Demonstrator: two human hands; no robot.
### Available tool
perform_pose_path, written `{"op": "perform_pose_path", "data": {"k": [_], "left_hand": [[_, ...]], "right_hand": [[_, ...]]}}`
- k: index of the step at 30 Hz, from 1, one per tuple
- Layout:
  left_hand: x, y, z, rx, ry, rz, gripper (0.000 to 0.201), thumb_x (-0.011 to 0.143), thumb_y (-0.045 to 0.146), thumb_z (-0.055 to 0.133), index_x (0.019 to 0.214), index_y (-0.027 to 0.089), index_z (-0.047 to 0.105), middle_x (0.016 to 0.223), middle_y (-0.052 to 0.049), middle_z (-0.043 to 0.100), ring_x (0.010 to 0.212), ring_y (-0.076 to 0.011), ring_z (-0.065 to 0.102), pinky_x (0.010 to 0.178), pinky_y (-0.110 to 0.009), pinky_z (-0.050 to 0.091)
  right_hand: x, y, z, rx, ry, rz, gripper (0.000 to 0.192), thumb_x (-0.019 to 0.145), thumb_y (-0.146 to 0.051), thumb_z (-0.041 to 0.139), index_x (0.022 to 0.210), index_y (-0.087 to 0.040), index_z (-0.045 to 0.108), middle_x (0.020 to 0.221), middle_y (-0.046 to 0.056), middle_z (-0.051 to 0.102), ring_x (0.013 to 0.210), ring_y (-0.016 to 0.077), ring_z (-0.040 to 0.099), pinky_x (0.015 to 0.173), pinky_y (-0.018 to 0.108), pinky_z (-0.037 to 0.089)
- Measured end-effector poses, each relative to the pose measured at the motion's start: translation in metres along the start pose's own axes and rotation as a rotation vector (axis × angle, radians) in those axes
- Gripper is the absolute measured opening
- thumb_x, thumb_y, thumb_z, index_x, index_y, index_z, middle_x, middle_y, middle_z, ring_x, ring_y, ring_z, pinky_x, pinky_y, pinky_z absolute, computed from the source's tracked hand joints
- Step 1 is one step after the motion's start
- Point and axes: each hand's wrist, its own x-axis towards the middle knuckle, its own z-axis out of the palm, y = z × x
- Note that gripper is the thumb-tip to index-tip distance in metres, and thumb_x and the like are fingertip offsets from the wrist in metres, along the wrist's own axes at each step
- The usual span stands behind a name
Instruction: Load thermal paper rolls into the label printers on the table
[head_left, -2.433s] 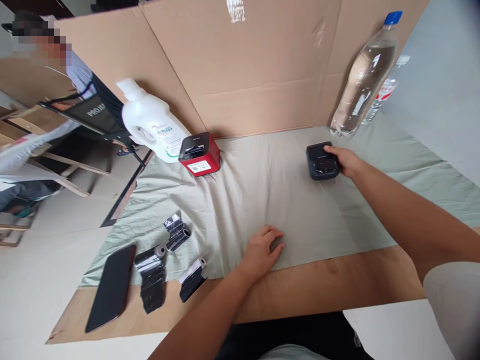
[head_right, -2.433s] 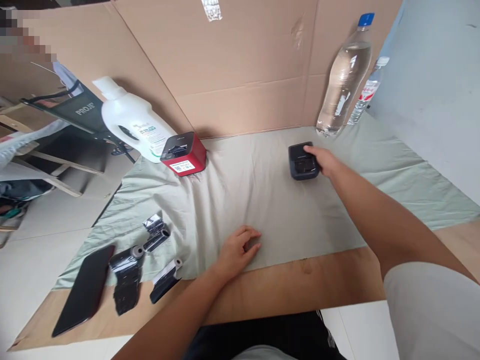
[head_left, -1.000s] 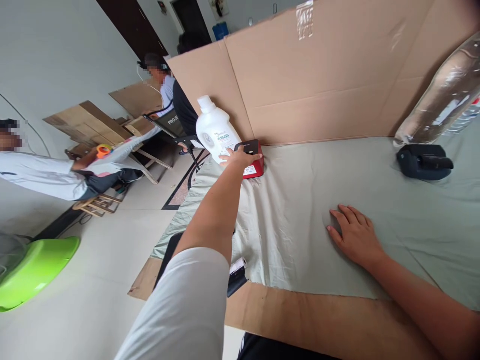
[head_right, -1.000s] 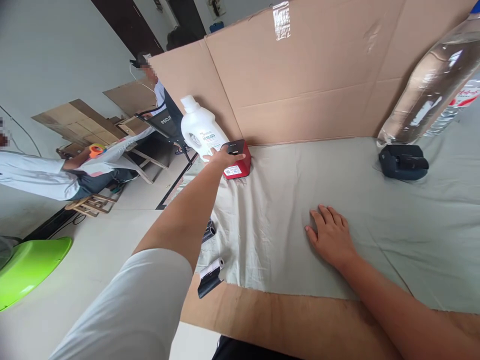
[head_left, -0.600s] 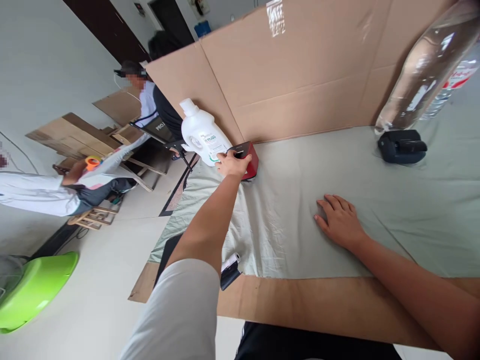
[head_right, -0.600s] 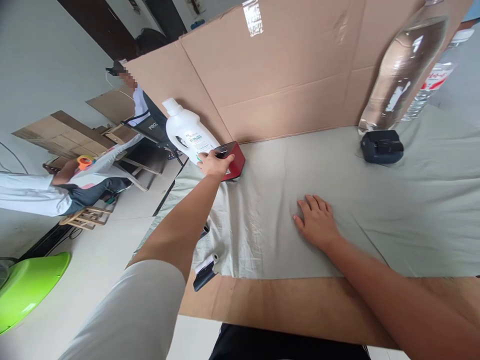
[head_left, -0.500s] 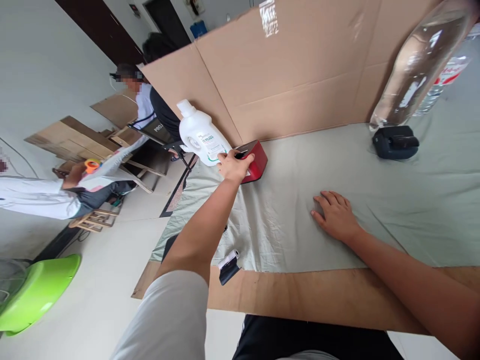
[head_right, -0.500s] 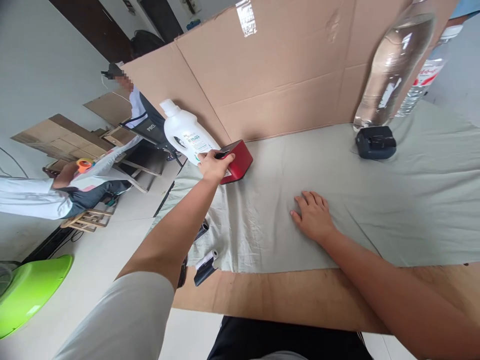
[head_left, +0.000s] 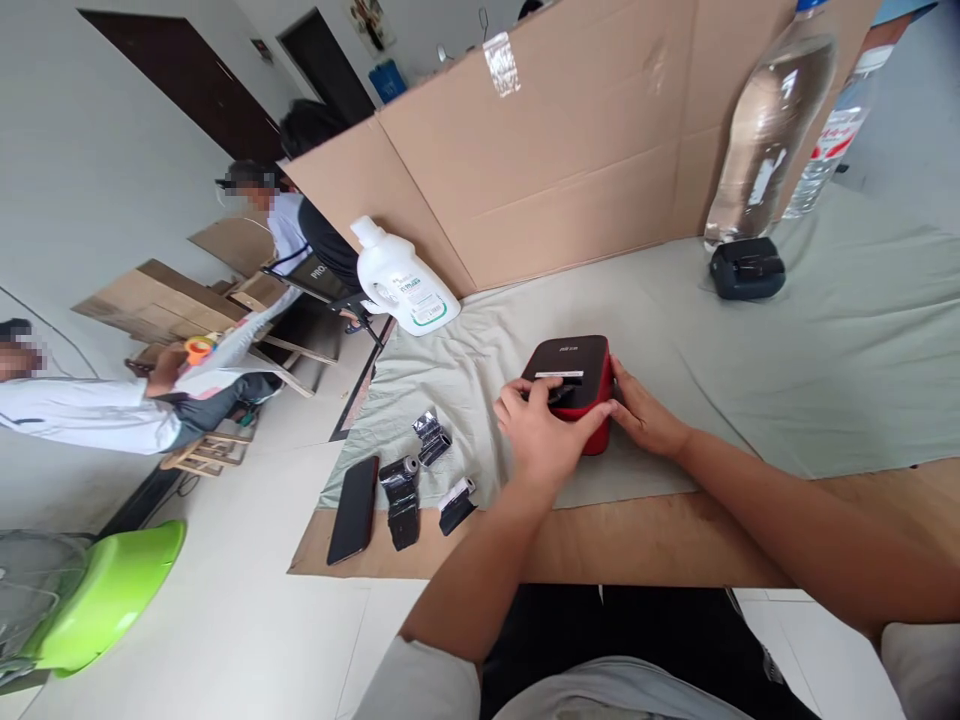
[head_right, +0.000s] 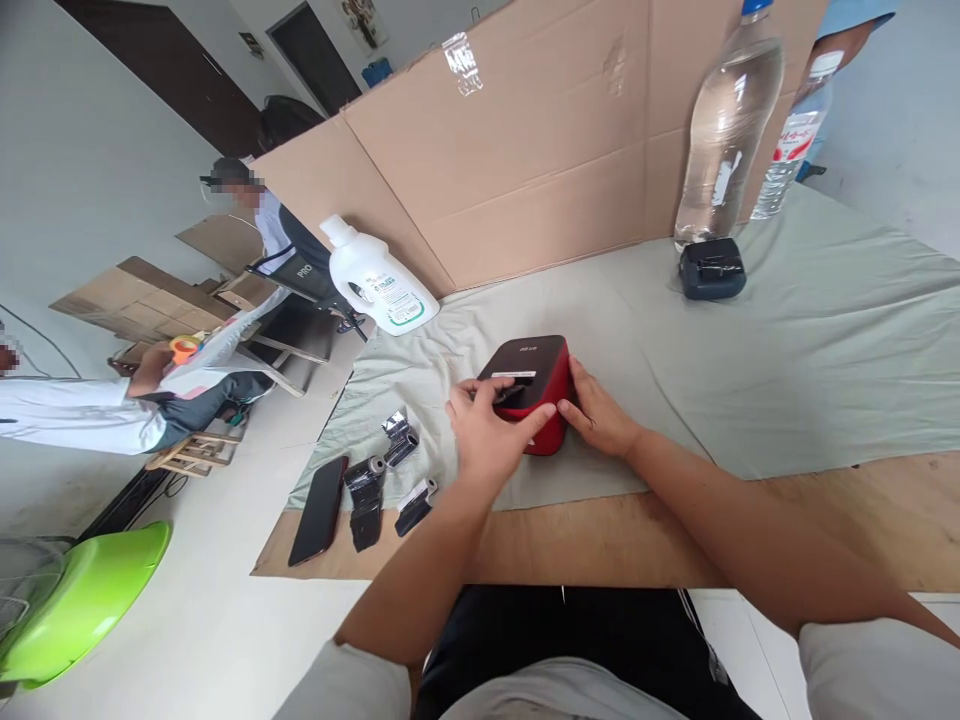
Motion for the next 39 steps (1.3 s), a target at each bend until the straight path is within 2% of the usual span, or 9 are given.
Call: {"op": "perform_pose_path", "data": {"k": [6,12,15,17,22,26,31,35,39], "left_hand": [[-0.057,-0.020,0.013,0.002,-0.029,0.037,0.056,0.074,0.049,0.079,0.122,0.027,0.061,0.122,-0.012,0.040,0.124,-0.0344,0.042,0.108,-0.057,0.039],[-0.074,-0.044,0.002,-0.103,-0.041,0.203,0.046,0.090,0.047,0.061,0.128,0.023,0.055,0.134,-0.015,0.038,0.130,-0.0306,0.044,0.109,-0.050,0.041],[-0.058,-0.057,-0.006,-0.287,-0.008,0.092,0.040,0.095,0.045,0.048,0.127,0.021,0.051,0.133,-0.016,0.045,0.127,-0.0266,0.048,0.105,-0.046,0.044],[-0.038,-0.065,-0.009,-0.447,-0.044,-0.104,0.037,0.093,0.042,0.049,0.123,0.021,0.050,0.128,-0.014,0.051,0.119,-0.0235,0.054,0.100,-0.042,0.048],[0.011,-0.077,-0.014,-0.702,-0.349,-0.471,0.051,0.073,0.028,0.056,0.123,0.021,0.051,0.124,-0.011,0.059,0.105,-0.0200,0.063,0.087,-0.035,0.053],[0.026,-0.073,-0.018,-0.672,-0.444,-0.403,0.079,0.064,0.020,0.055,0.142,0.026,0.043,0.148,-0.010,0.047,0.126,-0.0250,0.055,0.098,-0.040,0.051],[0.038,-0.071,-0.014,-0.611,-0.603,-0.164,0.080,0.060,0.016,0.052,0.139,0.029,0.053,0.169,0.007,0.007,0.156,-0.0280,0.008,0.120,-0.041,0.029],[0.042,-0.079,-0.004,-0.721,-0.688,-0.172,0.080,0.061,0.017,0.051,0.139,0.032,0.054,0.167,0.012,0.015,0.156,-0.0274,0.003,0.124,-0.042,0.022],[0.038,-0.081,0.001,-0.796,-0.686,-0.164,0.086,0.063,0.018,0.052,0.147,0.032,0.044,0.163,0.007,0.027,0.151,-0.0284,0.021,0.124,-0.043,0.020]], "right_hand": [[0.002,-0.001,-0.006,0.081,-0.015,-0.004,0.072,0.100,-0.062,0.018,0.160,-0.024,0.021,0.161,0.011,0.036,0.148,0.0271,0.036,0.119,0.052,0.035],[0.001,-0.026,-0.020,-0.031,0.119,-0.136,0.079,0.096,-0.069,0.020,0.156,-0.018,0.031,0.157,0.017,0.040,0.146,0.0305,0.037,0.119,0.054,0.032],[-0.003,-0.046,-0.023,-0.138,0.134,-0.352,0.080,0.089,-0.074,0.041,0.145,-0.018,0.048,0.146,0.017,0.052,0.142,0.0341,0.040,0.117,0.055,0.034],[-0.006,-0.055,-0.020,-0.203,0.096,-0.461,0.062,0.087,-0.065,0.057,0.132,-0.022,0.061,0.133,0.013,0.064,0.135,0.0326,0.049,0.114,0.053,0.038],[-0.011,-0.059,-0.012,-0.309,0.066,-0.464,0.020,0.090,-0.042,0.062,0.101,-0.029,0.072,0.109,0.006,0.073,0.116,0.0280,0.062,0.104,0.052,0.046],[-0.012,-0.060,-0.011,-0.307,0.142,-0.500,0.018,0.088,-0.041,0.066,0.099,-0.027,0.071,0.126,0.009,0.068,0.132,0.0321,0.052,0.107,0.053,0.044],[-0.009,-0.061,-0.008,-0.308,0.216,-0.601,0.019,0.087,-0.035,0.069,0.103,-0.025,0.068,0.124,0.007,0.070,0.135,0.0295,0.050,0.111,0.051,0.042],[-0.008,-0.062,-0.005,-0.360,0.327,-0.710,0.024,0.082,-0.027,0.074,0.104,-0.021,0.065,0.108,0.007,0.076,0.122,0.0282,0.060,0.107,0.049,0.047],[-0.008,-0.063,-0.005,-0.404,0.366,-0.728,0.023,0.081,-0.029,0.076,0.100,-0.021,0.065,0.107,0.007,0.076,0.115,0.0282,0.063,0.102,0.048,0.051]]}}
